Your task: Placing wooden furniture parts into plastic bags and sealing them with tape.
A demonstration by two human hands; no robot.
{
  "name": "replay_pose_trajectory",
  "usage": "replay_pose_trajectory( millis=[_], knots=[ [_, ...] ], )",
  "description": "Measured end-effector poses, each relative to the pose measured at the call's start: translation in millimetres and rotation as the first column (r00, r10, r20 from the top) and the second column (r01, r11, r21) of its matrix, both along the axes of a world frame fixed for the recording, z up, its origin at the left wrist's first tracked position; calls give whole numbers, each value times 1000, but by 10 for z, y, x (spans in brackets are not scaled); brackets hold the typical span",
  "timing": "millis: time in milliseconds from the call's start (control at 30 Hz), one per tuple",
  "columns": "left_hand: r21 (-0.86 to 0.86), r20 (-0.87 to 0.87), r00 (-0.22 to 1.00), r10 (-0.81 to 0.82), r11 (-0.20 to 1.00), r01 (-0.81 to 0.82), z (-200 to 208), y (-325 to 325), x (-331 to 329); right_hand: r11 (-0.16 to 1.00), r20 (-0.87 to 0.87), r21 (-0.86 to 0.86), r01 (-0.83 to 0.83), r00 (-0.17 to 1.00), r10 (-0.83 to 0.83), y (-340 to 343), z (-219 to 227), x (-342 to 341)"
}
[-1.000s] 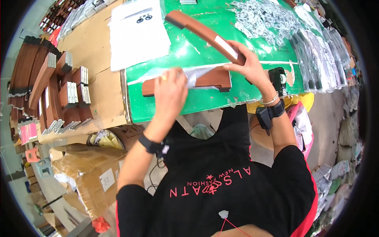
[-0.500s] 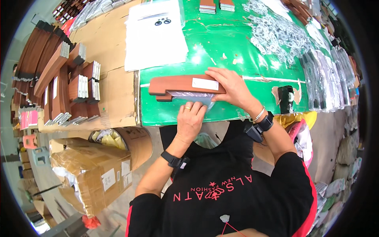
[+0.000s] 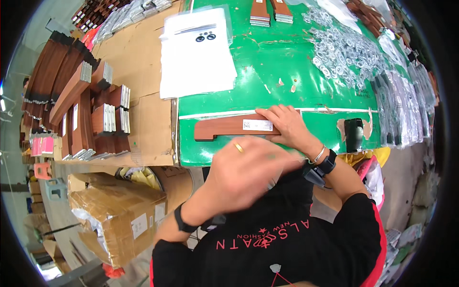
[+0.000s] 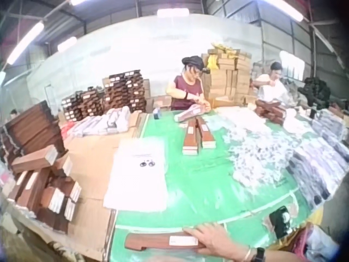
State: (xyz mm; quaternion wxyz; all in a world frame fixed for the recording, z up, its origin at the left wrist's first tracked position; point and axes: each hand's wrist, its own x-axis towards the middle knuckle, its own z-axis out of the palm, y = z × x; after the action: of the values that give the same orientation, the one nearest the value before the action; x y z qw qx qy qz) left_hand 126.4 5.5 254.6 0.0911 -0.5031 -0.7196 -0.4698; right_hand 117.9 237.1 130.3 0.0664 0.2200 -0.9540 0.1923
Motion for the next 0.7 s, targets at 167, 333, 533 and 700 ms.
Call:
replay_pose_trajectory(
  millis=[167, 333, 533, 700],
  knots=[
    [285, -197, 914, -354, 871, 399, 1073, 73, 111, 990, 44, 118, 73, 996, -78, 247, 162, -151],
    [243, -142, 950, -278, 920, 306, 1131, -120, 123, 913, 19, -406, -25, 999, 36, -75, 364, -752],
    [-30, 184, 960, 212, 977, -210, 368, -415, -1105, 985, -155, -163, 53, 985, -78, -87, 277, -1042],
    [-458, -253, 775, 578, 634, -623, -1485, -806, -2129, 915, -81, -402, 32, 994, -70, -368, 342, -776]
  ],
)
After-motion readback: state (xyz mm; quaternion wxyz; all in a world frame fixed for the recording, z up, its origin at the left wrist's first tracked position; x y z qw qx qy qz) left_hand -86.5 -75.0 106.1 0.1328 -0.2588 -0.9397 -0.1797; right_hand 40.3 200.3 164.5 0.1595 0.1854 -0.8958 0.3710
